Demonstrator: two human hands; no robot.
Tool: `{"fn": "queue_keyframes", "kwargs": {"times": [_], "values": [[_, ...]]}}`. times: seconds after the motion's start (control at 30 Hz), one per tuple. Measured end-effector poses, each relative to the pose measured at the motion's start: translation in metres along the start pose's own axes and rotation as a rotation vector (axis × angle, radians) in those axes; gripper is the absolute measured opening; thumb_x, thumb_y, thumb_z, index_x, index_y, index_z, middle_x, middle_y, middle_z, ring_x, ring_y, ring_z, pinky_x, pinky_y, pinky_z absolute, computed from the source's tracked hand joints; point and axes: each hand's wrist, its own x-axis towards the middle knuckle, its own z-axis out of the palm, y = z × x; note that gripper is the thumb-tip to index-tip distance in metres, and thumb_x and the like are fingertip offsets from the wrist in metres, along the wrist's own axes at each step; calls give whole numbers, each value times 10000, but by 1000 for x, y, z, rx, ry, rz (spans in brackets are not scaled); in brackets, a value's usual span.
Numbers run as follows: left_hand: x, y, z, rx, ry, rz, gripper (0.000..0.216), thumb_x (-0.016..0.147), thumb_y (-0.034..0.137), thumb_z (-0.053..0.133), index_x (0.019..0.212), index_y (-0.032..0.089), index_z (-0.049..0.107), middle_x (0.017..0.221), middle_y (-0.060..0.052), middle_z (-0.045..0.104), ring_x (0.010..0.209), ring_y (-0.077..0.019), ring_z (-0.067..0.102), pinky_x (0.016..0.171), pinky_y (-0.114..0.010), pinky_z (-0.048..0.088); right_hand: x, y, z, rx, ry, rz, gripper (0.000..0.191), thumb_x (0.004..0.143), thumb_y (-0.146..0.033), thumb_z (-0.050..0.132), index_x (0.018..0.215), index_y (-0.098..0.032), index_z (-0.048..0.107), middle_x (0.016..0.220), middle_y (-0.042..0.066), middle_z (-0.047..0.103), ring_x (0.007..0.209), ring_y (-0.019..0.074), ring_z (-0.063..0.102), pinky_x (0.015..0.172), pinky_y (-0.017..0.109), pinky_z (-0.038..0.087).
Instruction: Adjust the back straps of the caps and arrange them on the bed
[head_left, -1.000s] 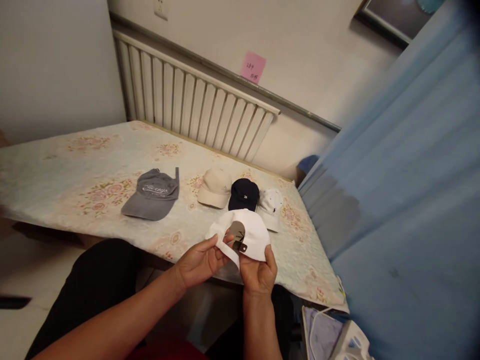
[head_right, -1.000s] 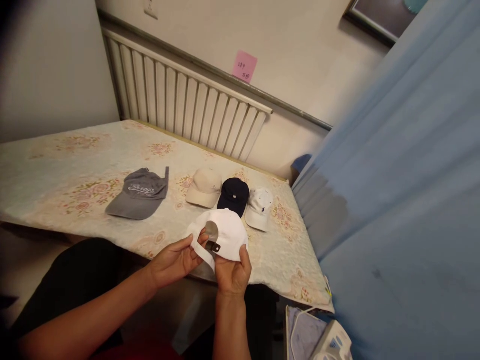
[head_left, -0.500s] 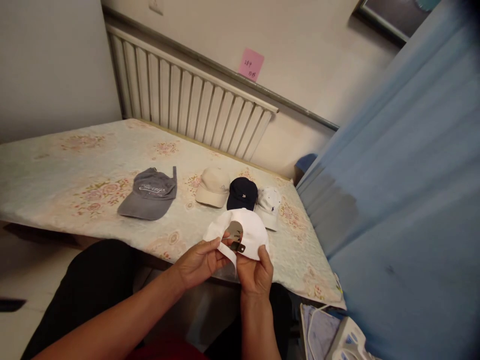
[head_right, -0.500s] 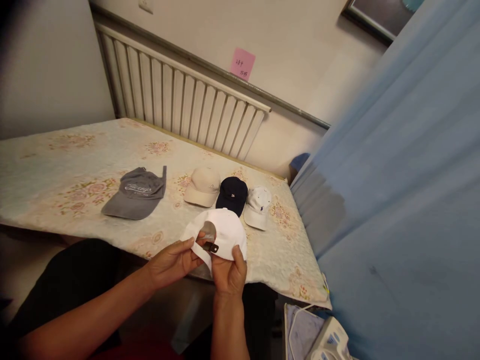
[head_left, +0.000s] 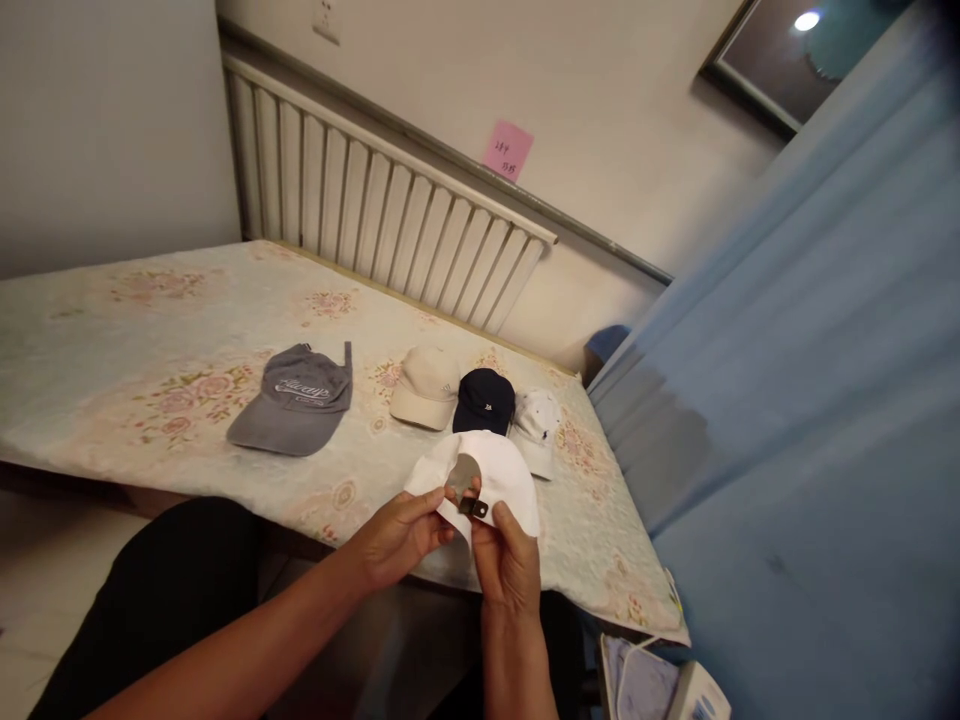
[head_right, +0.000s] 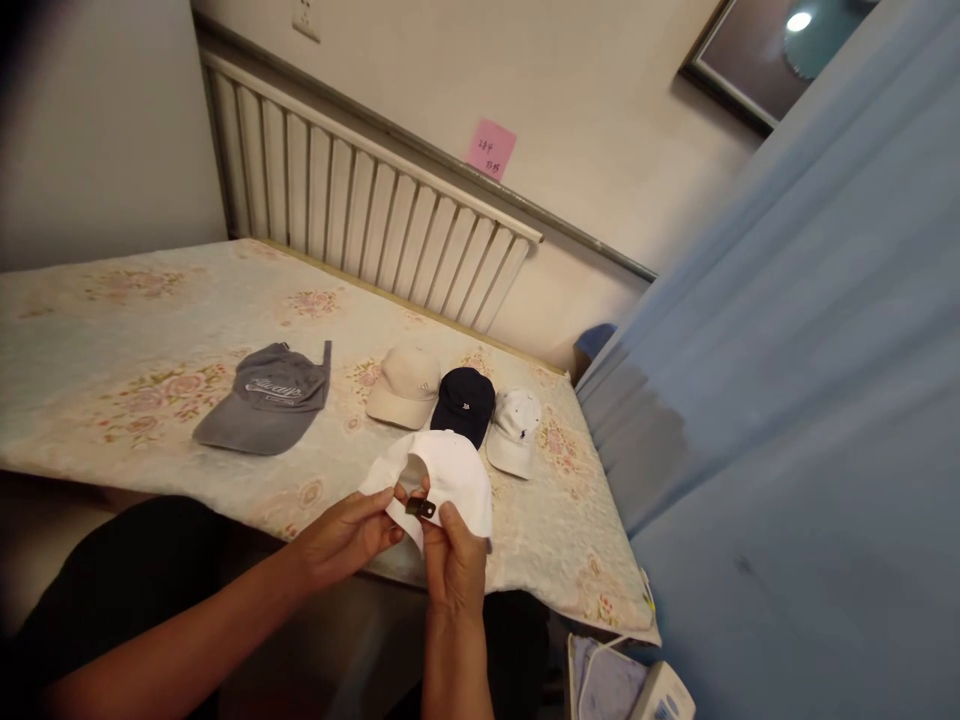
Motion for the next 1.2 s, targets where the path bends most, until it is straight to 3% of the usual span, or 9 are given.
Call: {"fn": "queue_keyframes", "kwargs": {"times": [0.3,0.47,0.7,0.9,1.03,1.2], "values": [[26,21,-33,-50,-59,1,141,848,242,633,886,118,686,892,-60,675,735,-114,591,696,-253,442,30,20,19,-98,68,-2,611,700,-159,741,1273,-173,532,978,81,739,882,235,704,888,479,537],[48,35,-54,-99,-78,-46,206,869,290,602,991,138,667,922,-65,677,727,-123,596,687,-261,445,55,36,26,-114,80,-2,623,705,-137,735,1285,-177,513,990,84,739,892,223,704,839,426,565],[72,50,-85,-184,-115,-89,153,869,298,600,860,154,649,798,-41,660,695,-125,599,665,-257,450,85,57,36,-202,120,17,575,686,-142,744,1226,-153,545,927,69,749,818,213,714,665,329,605],[84,59,-116,-253,-114,-93,177,875,308,587,909,145,647,786,-39,668,693,-131,608,698,-277,461,104,74,37,-250,110,62,525,680,-147,750,1174,-179,575,894,37,754,778,192,715,612,283,607],[85,66,-122,-222,-112,-129,278,889,375,551,848,121,656,746,-47,663,692,-131,609,700,-264,456,110,82,37,-261,98,72,541,687,-152,749,1194,-165,560,897,38,749,794,184,712,607,255,598],[76,73,-121,-15,-203,-170,444,874,527,498,831,111,647,805,-77,664,633,-122,595,621,-244,442,111,82,38,-288,95,82,515,692,-167,749,1175,-135,572,892,54,746,744,168,708,608,246,590]]}}
